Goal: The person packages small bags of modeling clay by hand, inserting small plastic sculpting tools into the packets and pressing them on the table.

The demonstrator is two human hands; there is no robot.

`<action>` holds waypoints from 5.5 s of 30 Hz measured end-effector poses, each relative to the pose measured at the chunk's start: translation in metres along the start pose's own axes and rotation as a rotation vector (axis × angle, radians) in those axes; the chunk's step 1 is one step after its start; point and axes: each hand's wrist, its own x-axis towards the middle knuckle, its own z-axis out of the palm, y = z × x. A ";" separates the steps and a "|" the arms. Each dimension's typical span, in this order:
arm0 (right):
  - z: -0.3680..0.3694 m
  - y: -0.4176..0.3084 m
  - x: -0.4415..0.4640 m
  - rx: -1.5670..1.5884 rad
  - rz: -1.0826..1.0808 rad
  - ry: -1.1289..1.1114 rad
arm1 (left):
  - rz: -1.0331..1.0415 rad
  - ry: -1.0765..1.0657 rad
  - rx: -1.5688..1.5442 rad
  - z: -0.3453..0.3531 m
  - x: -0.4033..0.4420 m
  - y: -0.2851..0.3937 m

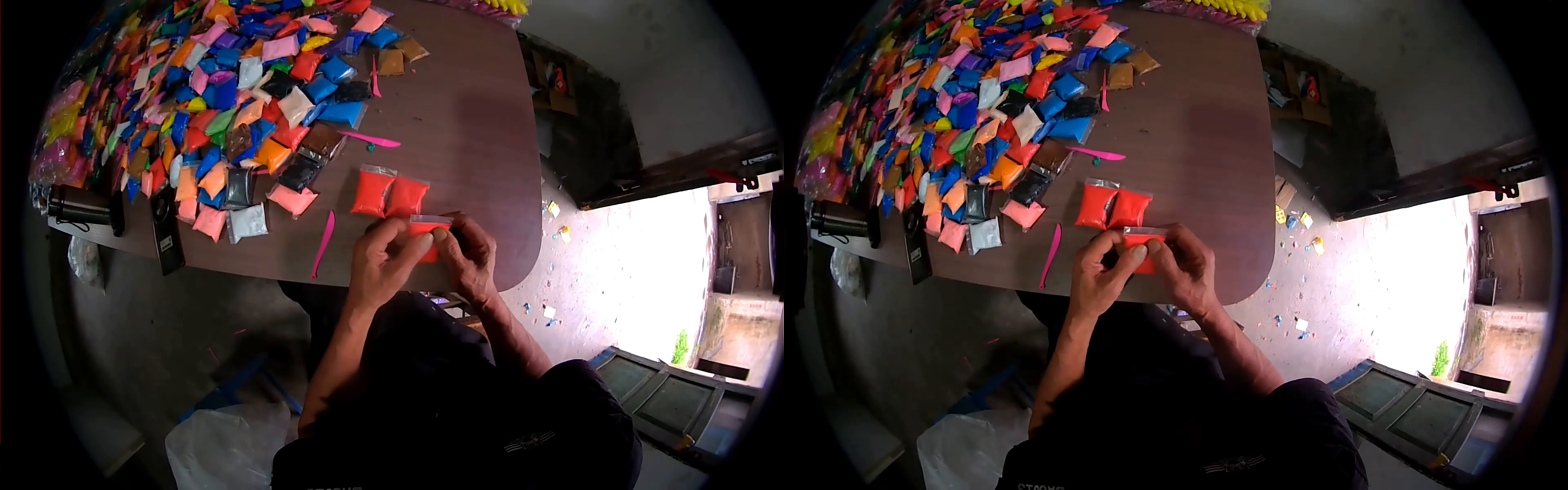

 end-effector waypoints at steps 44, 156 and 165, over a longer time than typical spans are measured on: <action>0.001 0.010 0.000 0.040 -0.120 -0.002 | -0.043 0.028 0.002 0.001 0.000 0.001; -0.078 -0.009 -0.025 -0.823 -0.535 -0.215 | 0.066 -0.016 0.646 -0.003 -0.044 0.033; -0.086 0.001 -0.027 -0.820 -0.672 -0.286 | 0.196 -0.090 0.706 0.031 -0.027 0.015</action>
